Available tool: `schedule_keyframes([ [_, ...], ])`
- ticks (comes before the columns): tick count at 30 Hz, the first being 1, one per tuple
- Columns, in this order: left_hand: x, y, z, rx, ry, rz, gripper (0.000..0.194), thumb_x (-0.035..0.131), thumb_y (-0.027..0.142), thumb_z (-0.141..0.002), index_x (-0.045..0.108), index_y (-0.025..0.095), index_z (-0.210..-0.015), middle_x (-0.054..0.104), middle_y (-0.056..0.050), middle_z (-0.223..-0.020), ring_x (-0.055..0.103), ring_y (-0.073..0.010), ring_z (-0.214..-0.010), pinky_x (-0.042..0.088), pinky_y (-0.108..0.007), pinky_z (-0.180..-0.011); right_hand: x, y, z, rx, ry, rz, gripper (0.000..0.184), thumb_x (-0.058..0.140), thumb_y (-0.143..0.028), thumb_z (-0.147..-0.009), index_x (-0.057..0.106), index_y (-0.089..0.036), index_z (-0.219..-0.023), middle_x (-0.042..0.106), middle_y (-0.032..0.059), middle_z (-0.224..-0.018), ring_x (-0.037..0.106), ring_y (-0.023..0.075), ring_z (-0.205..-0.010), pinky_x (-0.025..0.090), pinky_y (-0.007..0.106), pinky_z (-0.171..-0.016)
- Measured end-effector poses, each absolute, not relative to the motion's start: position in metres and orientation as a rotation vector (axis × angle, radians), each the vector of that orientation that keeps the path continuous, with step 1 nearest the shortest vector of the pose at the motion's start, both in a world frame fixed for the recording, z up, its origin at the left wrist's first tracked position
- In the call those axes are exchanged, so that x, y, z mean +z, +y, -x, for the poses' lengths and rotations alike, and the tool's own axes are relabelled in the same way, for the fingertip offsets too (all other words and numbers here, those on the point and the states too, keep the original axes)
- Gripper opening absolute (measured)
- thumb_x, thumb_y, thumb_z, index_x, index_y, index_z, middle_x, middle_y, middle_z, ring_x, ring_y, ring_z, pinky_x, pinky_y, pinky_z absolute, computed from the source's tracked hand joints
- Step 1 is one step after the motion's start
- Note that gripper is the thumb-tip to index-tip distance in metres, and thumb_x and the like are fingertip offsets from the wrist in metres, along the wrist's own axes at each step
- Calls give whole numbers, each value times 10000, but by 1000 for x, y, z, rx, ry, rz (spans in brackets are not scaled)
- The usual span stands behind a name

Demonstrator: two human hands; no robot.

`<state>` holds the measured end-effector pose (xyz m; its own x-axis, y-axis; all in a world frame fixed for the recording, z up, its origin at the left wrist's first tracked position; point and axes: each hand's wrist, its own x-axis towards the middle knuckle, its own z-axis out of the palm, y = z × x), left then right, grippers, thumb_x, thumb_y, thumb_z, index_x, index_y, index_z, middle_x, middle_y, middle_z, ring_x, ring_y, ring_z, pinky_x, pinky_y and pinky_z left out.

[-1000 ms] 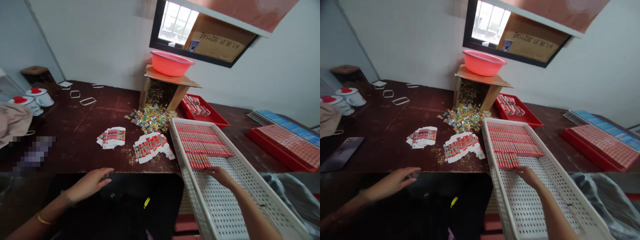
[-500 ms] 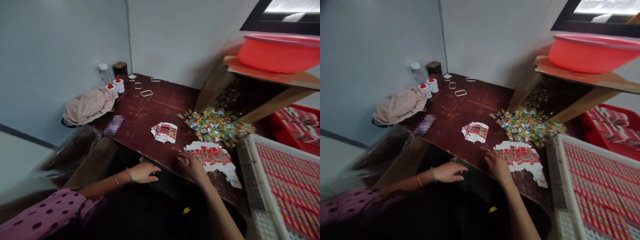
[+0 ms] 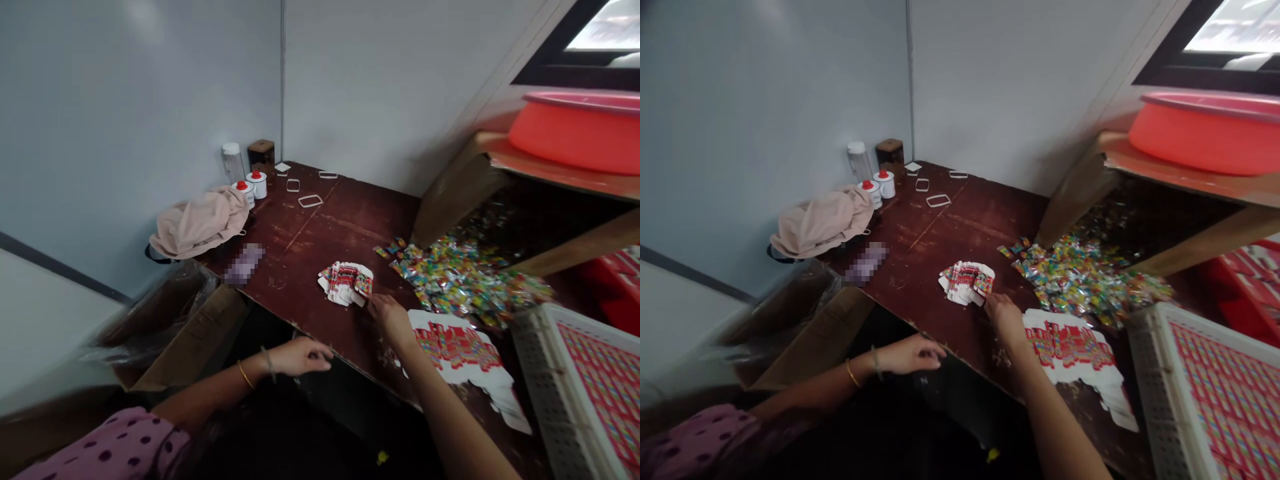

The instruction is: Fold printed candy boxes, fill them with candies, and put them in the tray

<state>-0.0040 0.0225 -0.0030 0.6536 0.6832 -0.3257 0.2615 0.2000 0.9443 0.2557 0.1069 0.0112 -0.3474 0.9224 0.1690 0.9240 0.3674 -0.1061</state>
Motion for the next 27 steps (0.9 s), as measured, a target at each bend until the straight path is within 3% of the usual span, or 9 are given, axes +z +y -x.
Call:
schedule_keyframes([
  [3,-6,42,-8,544,606,-768,553,531,569,-844,565,143,-1195,660,-125,-1031,632,-204,-903,465,-374,-836,5,47,-231,-120,-2354,1389,279,453,-205,-929,668,-176,-1103,696,109,-1082,613,234,-966,487,354,-832],
  [7,-11,52,-22,656,611,-531,392,694,268,-745,610,134,-1104,670,-55,-865,632,-152,-779,453,-309,-800,2,-12,-192,121,-2314,1134,273,478,-183,-928,664,-234,-1121,699,76,-1061,612,219,-957,493,362,-822],
  [9,-14,45,-29,609,766,-627,301,680,131,-690,643,114,-988,653,-17,-738,601,-124,-675,443,-260,-706,6,-15,-185,176,-2156,1282,281,519,-222,-914,648,-236,-1163,663,100,-1142,587,244,-1004,485,413,-870],
  [12,-14,27,-36,482,881,-770,128,607,89,-674,623,115,-798,595,16,-583,543,-105,-547,401,-226,-569,13,-6,-187,317,-1982,1402,237,579,-278,-878,675,-229,-1089,593,122,-1261,515,287,-1145,436,495,-970],
  [15,-4,13,-34,404,845,-860,50,604,115,-658,572,134,-690,547,34,-514,489,-86,-473,355,-206,-496,23,-2,-195,719,-1958,1368,161,613,-324,-859,708,-227,-945,526,110,-1361,463,279,-1255,399,482,-1033],
  [17,5,9,-30,346,764,-897,115,666,147,-627,552,138,-646,553,32,-526,500,-82,-483,374,-203,-500,35,-1,-202,1050,-1983,1271,186,619,-370,-859,726,-220,-883,493,100,-1401,467,261,-1281,395,431,-1050],
  [20,17,10,-27,209,531,-912,242,756,287,-623,614,122,-730,654,-30,-703,612,-125,-622,474,-246,-610,53,1,-213,1391,-2009,1074,216,626,-395,-857,737,-213,-821,624,83,-1219,470,241,-1292,394,371,-1051],
  [23,20,13,-32,274,610,-946,411,807,415,-600,636,107,-811,666,-53,-721,634,-153,-617,504,-286,-621,56,0,-218,1393,-1856,1093,191,632,-391,-852,719,-222,-863,688,63,-989,561,237,-1169,441,362,-988],
  [27,14,10,-39,575,977,-1094,429,790,477,-625,617,108,-758,624,-24,-657,587,-129,-585,461,-247,-572,31,-18,-204,1104,-1382,1350,338,643,-384,-834,558,-237,-1127,661,35,-941,641,183,-867,503,316,-799],
])
